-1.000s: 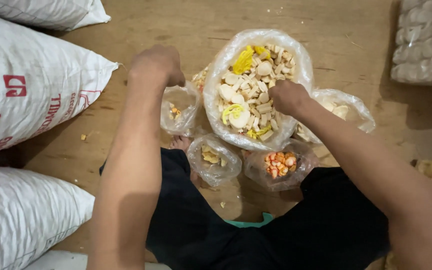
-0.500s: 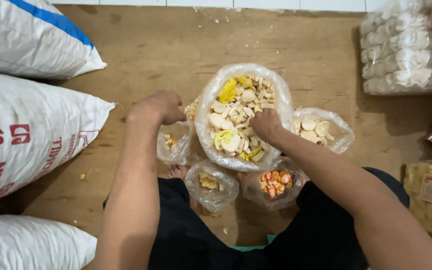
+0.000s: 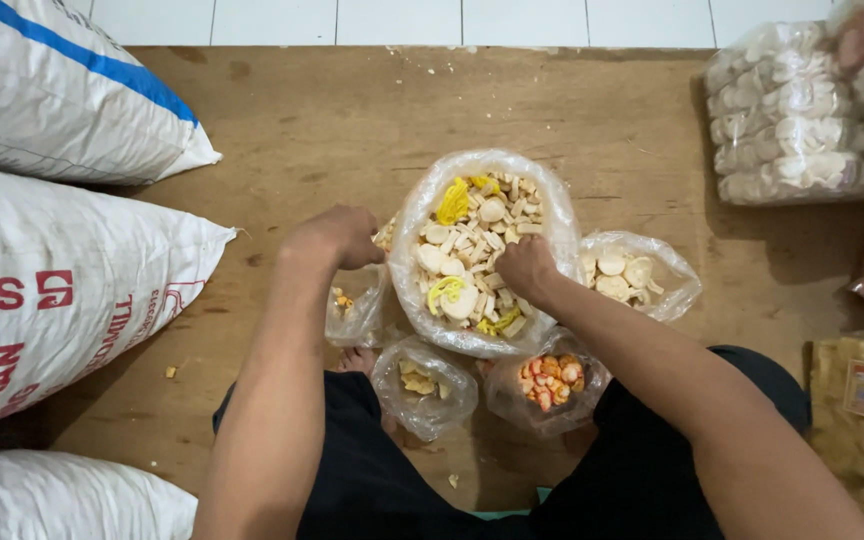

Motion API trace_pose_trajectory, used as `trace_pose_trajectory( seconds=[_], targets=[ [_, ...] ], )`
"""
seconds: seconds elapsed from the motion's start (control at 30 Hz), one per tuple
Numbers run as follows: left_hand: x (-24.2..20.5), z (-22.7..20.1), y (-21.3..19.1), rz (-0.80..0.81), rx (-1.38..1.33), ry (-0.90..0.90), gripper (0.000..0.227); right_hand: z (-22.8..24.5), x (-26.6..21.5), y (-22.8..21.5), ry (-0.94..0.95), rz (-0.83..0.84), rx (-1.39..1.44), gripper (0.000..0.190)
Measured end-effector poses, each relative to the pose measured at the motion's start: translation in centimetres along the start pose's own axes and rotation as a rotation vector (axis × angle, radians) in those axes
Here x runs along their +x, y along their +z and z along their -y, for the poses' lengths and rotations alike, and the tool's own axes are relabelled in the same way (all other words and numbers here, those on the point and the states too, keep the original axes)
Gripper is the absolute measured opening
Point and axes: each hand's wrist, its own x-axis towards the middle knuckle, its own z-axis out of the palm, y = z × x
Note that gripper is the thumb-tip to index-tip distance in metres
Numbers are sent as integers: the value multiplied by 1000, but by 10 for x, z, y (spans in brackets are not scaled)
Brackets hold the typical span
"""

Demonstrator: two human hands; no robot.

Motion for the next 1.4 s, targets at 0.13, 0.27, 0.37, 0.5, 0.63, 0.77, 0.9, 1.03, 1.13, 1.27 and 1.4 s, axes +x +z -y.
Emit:
trace_pose_trajectory(
  seconds=[0.13, 0.27, 0.37, 0.5, 0.63, 0.77, 0.9, 1.03, 1.13, 1.27, 1.4],
  targets=[
    [-1, -19, 2, -8, 26, -12, 50, 1, 5, 9, 19, 29, 9, 20],
    [23, -20, 14, -33, 9, 126, 51, 1, 7, -3, 50, 18, 12, 18],
    [21, -28, 12, -79, 9, 160, 47, -9, 19, -10, 82, 76, 147, 16],
    [3, -47, 1, -116, -1, 220, 47, -33, 18, -112, 111, 168, 544, 21],
    [-14, -56, -13, -143, -79, 328, 48, -56, -10, -258, 103, 188, 1061, 32],
    [-13, -58, -16, -211, -215, 380, 38, -66, -13, -268, 228, 170, 1428, 29],
    [-13, -56, -16, -315, -299, 462, 26, -70, -24, -280, 257, 157, 1638, 25],
    [-14, -55, -15, -351, -310, 464, 26, -67, -24, -280, 279, 153, 1739, 24],
    [-14, -54, -14, -403, -338, 497, 30, -67, -24, -285, 301, 165, 1800, 22],
    [-7, -44, -9, -383, -300, 461, 27, -71, -28, -294, 308, 178, 1816, 23],
    [-15, -20, -9, -326, -229, 348, 30, -78, -30, -285, 375, 185, 1816, 22]
  ],
)
